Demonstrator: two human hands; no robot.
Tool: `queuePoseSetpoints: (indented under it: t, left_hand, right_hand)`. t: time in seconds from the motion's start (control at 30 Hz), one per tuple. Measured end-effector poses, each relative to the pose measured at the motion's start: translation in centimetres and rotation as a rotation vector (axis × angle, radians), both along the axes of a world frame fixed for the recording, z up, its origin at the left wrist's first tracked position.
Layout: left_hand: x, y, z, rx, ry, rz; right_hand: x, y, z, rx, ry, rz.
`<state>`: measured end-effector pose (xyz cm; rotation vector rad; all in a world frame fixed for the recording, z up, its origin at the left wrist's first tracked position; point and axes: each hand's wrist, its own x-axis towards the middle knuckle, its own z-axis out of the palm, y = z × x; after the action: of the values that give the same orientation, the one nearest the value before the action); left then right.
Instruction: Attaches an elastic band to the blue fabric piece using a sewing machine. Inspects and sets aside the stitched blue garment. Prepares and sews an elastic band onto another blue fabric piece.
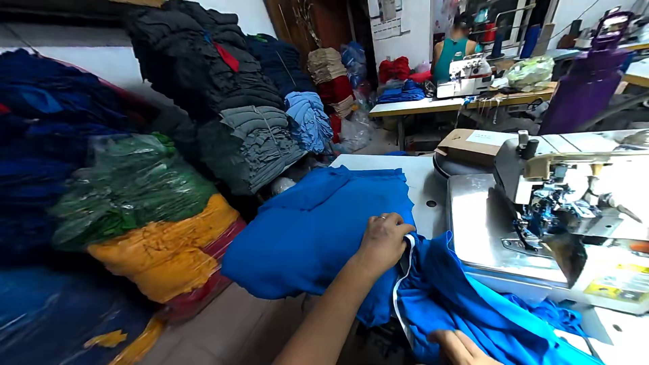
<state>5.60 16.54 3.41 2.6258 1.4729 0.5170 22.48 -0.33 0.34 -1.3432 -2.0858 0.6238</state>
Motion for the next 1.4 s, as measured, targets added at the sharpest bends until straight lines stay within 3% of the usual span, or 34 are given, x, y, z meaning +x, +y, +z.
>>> queuePoseSetpoints:
  t: [0.07,0.27,0.4,0.5,0.6,0.7,0.83,0.93,1.03,1.13,1.23,1.33,1.4]
  left_hand:
    - [-0.1,-0.3,-0.3,0.065,-0.041,-0.006]
    - [-0.8,-3.8,3.4,-0.054,-0.306,0.105]
    - [-2.3,-6.2,5.3,-0.081,-0.447,0.200]
    - [-3.6,-7.4,6.0,-0.278,-0.780,0.221]
    - [-3.5,-9.0,6.6,-0.470,-1.113,0.163]
    - [-2.7,-10.4,6.8,-0.466,-1.188,0.129]
    - [-4.0,-11.1,6.9,-0.412,-1.278,0.150]
    - [-6.1,-11.8,7.1,-0.500,-1.377,0.170]
    - [-7.8,-13.7,7.2,-0.622,-1.423,0.046]
    - [-10.0,-15.2,6.8,-0.654,-1.480,-0.229]
    - [-11.8,-17.4,6.8,-0.616,-1.532,-0.339]
    - [-13.7,-19.2,5.9,-0.635,-1.598,-0.397]
    - [-14.2,-20.5,4.8,-0.658,-1.654,-0.372]
  right_hand:
    - [-1.5,0.8,0.3,-0.060,-0.122,-0.097]
    - [-4.0,2.0,1.0,-0.132,-0.341,-0.198]
    - [-3.4,1.5,-0.3,0.053,-0.266,-0.245]
    - [-2.6,0.9,-0.6,0.090,-0.189,-0.181]
    - [-3.4,0.5,0.0,0.002,-0.276,-0.178]
    - [-3.9,0.4,-0.5,0.077,-0.240,-0.252]
    - [-1.2,0.0,0.6,0.063,-0.039,-0.138]
    - [1.0,-0.1,1.8,0.258,-0.035,-0.224]
    - [2.8,0.0,3.5,0.240,-0.068,-0.266]
    - [3.2,-0.6,5.2,0.207,0.085,-0.093]
    - [2.5,-1.2,6.6,-0.002,0.327,0.163]
    - [2.0,-1.2,6.4,-0.421,0.784,0.342]
    - [1.8,-1.2,6.3,-0.517,1.115,0.350]
